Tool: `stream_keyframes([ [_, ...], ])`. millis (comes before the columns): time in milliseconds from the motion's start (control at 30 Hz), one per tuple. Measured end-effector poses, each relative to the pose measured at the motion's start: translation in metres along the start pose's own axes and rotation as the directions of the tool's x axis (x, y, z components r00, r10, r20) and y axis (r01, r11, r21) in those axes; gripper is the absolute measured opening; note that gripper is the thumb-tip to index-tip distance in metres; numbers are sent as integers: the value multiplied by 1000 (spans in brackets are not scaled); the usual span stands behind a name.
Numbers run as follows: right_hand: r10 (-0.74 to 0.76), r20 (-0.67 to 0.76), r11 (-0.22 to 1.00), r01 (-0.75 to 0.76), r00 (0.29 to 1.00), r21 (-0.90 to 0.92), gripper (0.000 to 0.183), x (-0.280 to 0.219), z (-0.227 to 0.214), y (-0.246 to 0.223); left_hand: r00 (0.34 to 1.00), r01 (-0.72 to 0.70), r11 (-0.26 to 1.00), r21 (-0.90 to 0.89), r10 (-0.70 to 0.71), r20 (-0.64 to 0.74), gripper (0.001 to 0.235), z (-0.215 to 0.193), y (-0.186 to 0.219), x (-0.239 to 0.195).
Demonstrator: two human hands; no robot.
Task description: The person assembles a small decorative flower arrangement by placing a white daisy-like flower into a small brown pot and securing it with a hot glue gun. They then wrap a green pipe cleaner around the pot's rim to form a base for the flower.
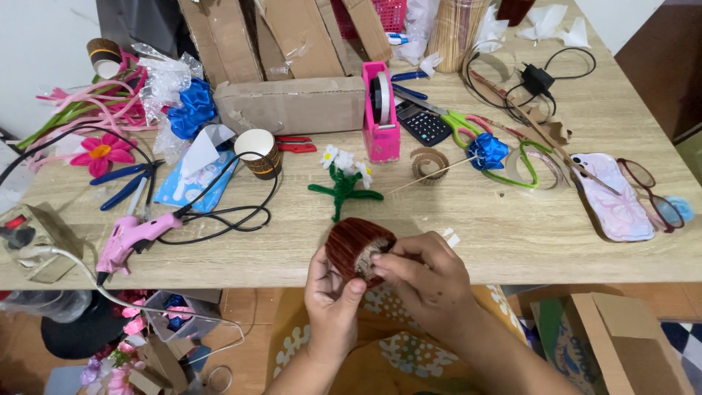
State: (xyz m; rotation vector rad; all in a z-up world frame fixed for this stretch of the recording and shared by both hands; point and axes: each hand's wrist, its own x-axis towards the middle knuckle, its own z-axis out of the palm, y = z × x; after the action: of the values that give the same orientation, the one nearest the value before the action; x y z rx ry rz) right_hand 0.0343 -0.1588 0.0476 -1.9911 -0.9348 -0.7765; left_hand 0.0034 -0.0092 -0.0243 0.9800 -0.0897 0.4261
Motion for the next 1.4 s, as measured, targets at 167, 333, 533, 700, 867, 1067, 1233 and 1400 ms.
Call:
stream_keyframes([
  [167, -75, 72, 991, 82, 995, -102, 22, -3, -5, 4, 998, 7, 997, 77, -12, 62, 79, -2, 10, 0],
  [333, -87, 116, 986, 102, 989, -130, 19, -1, -6, 1, 990, -13, 995, 98, -1, 142, 72, -1, 17, -2],
  [533, 31, 17, 999, -30, 999, -26, 11, -7, -3, 5, 992, 12, 988, 151, -31, 122, 72, -3, 14, -2],
  [700, 413, 229, 696, -468, 881, 546, 80, -7, -20, 30, 900, 426, 892, -151, -435, -32, 74, 3, 20, 4],
  [867, 492, 486, 456, -690, 722, 562, 86, -3, -14, 29, 918, 392, 919, -45, -388, 85, 89, 17, 29, 7],
  [1067, 595, 402, 425, -697, 696, 578, 78, -9, -10, 21, 943, 326, 937, 125, -332, 33, 83, 27, 28, 5],
  [1233, 622, 285, 534, -661, 729, 526, 59, -16, -9, 23, 970, 227, 960, 166, -238, 52, 69, 31, 20, 3],
  [1400, 469, 474, 373, -653, 746, 659, 95, -7, -20, 24, 956, 294, 955, 20, -294, 4, 74, 31, 23, 9],
])
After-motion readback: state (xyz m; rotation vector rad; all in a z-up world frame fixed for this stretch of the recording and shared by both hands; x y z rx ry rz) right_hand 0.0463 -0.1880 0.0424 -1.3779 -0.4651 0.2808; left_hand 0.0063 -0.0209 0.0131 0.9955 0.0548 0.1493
